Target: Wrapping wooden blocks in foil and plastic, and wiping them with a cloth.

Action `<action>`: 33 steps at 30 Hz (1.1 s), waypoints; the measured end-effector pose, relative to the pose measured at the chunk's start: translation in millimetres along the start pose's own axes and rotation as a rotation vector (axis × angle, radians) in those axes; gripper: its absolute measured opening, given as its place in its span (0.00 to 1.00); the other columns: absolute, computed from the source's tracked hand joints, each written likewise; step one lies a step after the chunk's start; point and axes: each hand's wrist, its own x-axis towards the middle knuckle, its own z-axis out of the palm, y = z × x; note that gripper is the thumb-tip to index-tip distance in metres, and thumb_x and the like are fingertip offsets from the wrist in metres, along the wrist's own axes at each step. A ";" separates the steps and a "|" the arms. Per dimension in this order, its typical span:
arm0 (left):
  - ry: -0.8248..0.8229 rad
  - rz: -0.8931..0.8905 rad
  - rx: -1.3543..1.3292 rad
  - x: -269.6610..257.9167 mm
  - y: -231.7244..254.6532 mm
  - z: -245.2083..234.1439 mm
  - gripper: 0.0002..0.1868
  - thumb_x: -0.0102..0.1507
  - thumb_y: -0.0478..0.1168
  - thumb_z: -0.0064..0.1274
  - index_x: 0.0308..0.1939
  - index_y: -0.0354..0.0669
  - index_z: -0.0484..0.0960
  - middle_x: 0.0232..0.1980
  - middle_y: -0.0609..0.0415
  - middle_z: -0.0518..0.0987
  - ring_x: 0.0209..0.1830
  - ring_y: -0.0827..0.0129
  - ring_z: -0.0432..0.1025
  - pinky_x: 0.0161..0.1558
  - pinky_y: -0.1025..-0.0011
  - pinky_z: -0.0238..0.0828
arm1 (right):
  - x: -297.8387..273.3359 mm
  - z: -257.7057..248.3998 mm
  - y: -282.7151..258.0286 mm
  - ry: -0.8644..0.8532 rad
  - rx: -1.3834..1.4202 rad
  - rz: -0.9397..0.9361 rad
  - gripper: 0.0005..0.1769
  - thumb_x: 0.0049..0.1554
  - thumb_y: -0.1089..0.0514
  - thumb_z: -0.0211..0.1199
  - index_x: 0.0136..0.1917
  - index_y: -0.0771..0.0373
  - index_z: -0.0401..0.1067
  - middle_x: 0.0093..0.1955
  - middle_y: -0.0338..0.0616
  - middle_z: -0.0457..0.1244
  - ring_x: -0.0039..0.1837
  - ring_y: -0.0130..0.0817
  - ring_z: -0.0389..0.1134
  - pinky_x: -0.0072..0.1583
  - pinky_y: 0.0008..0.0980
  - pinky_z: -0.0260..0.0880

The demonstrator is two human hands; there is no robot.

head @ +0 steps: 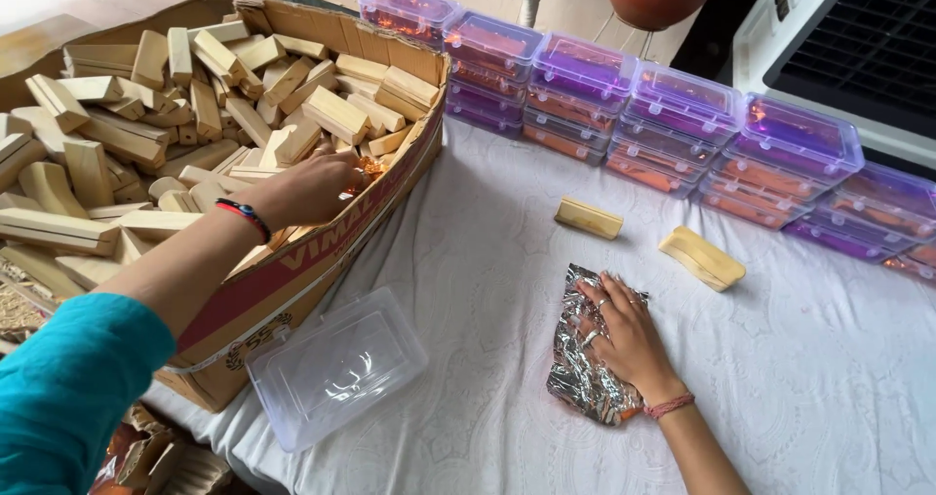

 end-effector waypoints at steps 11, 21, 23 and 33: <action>0.309 -0.023 -0.068 21.0 3.4 17.9 0.09 0.61 0.30 0.55 0.42 0.42 0.88 0.40 0.45 0.85 0.37 0.57 0.80 0.41 0.61 0.79 | 1.1 2.0 2.2 0.040 -0.021 0.001 0.33 0.58 0.48 0.59 0.75 0.50 0.61 0.78 0.58 0.51 0.79 0.56 0.50 0.75 0.48 0.50; -0.046 -0.261 -0.043 71.1 -17.7 3.2 0.09 0.60 0.38 0.58 0.43 0.47 0.89 0.38 0.48 0.87 0.38 0.60 0.81 0.45 0.60 0.79 | 1.1 -0.5 3.1 0.051 -0.011 0.016 0.32 0.57 0.46 0.61 0.73 0.50 0.63 0.78 0.60 0.52 0.79 0.56 0.51 0.75 0.48 0.51; -0.139 -0.262 -0.112 61.6 -18.8 -9.7 0.12 0.58 0.39 0.58 0.45 0.49 0.89 0.37 0.50 0.88 0.39 0.62 0.82 0.46 0.61 0.78 | -0.4 1.0 -0.9 0.042 0.010 0.015 0.32 0.57 0.46 0.61 0.73 0.50 0.63 0.77 0.60 0.52 0.79 0.56 0.51 0.75 0.48 0.51; 0.057 -0.407 -0.098 45.0 0.0 -50.1 0.29 0.57 0.62 0.66 0.49 0.45 0.86 0.41 0.44 0.85 0.41 0.58 0.79 0.44 0.58 0.77 | 0.2 1.1 0.4 0.055 0.006 -0.012 0.33 0.57 0.48 0.61 0.75 0.49 0.62 0.78 0.59 0.51 0.79 0.56 0.50 0.75 0.48 0.50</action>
